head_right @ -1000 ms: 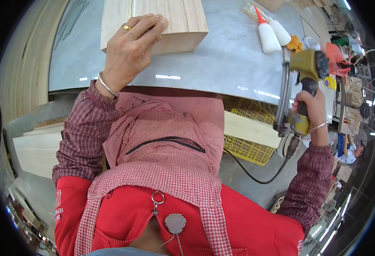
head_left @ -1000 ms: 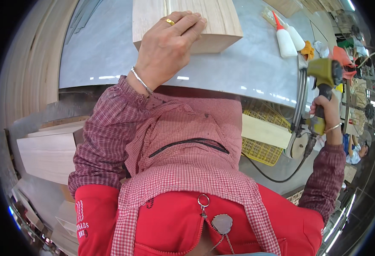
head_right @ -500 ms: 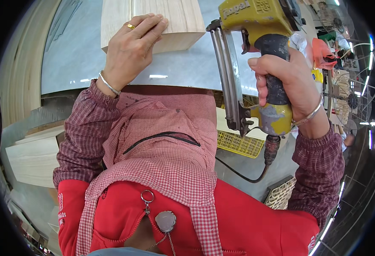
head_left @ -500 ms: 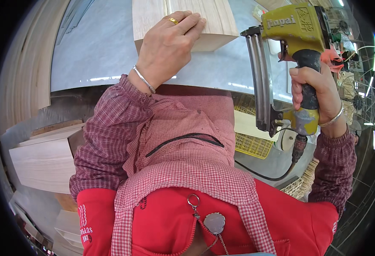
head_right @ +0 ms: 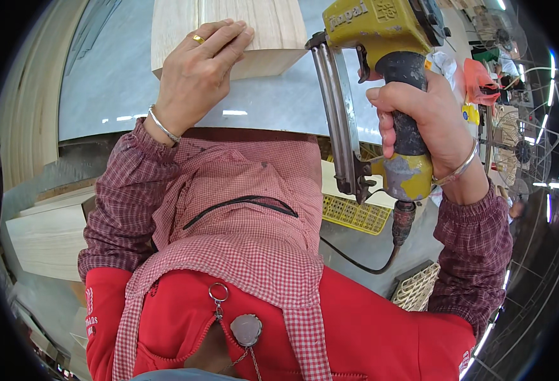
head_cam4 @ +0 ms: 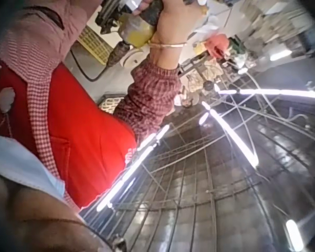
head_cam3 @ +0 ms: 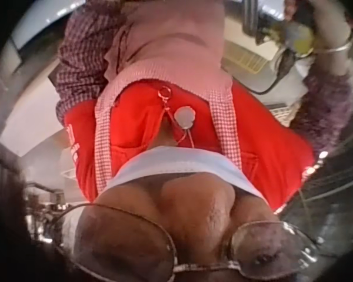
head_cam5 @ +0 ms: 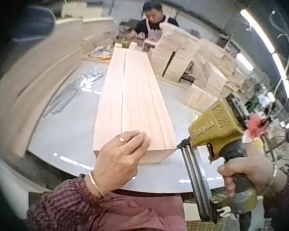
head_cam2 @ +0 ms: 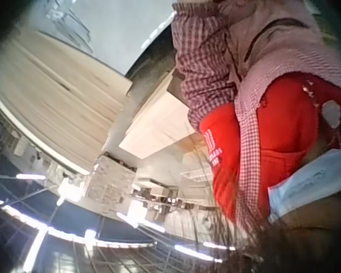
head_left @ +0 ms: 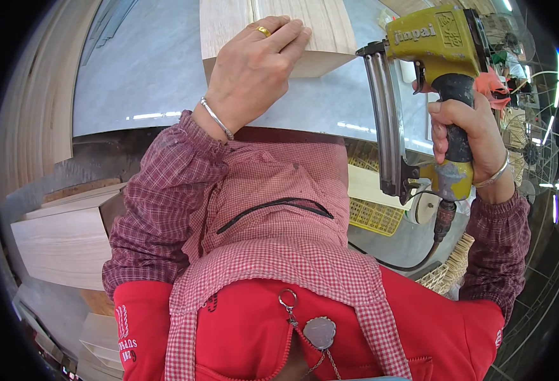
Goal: Assembling wooden boards into a box structure using glue and a pneumatic nail gun.
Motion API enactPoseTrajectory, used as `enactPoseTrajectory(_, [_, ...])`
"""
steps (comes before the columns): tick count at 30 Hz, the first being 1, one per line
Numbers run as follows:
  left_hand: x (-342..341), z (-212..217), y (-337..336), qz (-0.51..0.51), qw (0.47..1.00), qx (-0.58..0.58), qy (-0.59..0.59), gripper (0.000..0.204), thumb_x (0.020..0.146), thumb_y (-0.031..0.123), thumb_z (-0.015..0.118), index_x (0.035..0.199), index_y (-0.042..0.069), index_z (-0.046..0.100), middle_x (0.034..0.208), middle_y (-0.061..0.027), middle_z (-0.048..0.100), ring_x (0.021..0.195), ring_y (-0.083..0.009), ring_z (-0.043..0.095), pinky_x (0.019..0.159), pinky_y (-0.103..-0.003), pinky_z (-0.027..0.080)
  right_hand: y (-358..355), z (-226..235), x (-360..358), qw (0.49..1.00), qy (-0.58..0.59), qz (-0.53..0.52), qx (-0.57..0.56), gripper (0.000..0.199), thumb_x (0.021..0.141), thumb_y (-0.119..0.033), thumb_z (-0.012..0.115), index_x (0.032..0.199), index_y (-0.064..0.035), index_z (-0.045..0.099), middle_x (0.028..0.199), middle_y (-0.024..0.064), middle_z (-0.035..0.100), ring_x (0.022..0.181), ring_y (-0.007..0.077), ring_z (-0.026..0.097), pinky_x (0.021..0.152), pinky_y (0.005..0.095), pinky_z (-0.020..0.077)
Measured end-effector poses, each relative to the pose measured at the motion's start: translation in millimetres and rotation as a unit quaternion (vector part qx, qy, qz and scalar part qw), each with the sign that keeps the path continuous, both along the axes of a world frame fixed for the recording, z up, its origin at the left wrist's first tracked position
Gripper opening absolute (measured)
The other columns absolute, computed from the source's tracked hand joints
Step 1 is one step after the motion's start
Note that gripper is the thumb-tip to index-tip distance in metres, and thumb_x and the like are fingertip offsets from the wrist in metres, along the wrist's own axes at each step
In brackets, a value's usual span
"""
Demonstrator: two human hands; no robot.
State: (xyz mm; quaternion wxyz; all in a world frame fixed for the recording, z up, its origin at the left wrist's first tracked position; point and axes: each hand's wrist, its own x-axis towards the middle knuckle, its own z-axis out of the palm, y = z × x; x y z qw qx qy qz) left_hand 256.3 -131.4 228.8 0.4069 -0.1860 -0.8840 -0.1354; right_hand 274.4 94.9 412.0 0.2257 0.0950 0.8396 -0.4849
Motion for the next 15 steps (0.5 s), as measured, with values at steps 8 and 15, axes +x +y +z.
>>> enactPoseTrajectory(8, [-1, 0, 1, -0.002, 1.000, 0.004, 0.001, 0.032, 0.074, 0.005, 0.067, 0.105, 0.011, 0.068, 0.110, 0.0031, 0.064, 0.099, -0.0126, 0.060, 0.078, -0.023, 0.051, -4, 0, -1, 1.000, -0.008, -0.003, -0.008, 0.016, 0.075, -0.012, 0.063, 0.081, 0.0013, 0.055, 0.055, 0.0045, 0.053, 0.038, 0.0103, 0.045, 0.038, 0.0213, 0.0420])
enactPoseTrajectory(15, [-2, -3, 1, 0.000, 1.000, 0.003, 0.002, 0.030, 0.074, 0.005, 0.066, 0.104, 0.010, 0.067, 0.109, 0.0025, 0.064, 0.099, -0.0127, 0.059, 0.078, -0.023, 0.050, -13, 5, 1, 0.999, -0.006, 0.033, 0.033, 0.019, 0.075, -0.012, 0.062, 0.085, 0.0029, 0.056, 0.054, 0.0045, 0.053, 0.038, 0.0110, 0.045, 0.038, 0.0210, 0.0410])
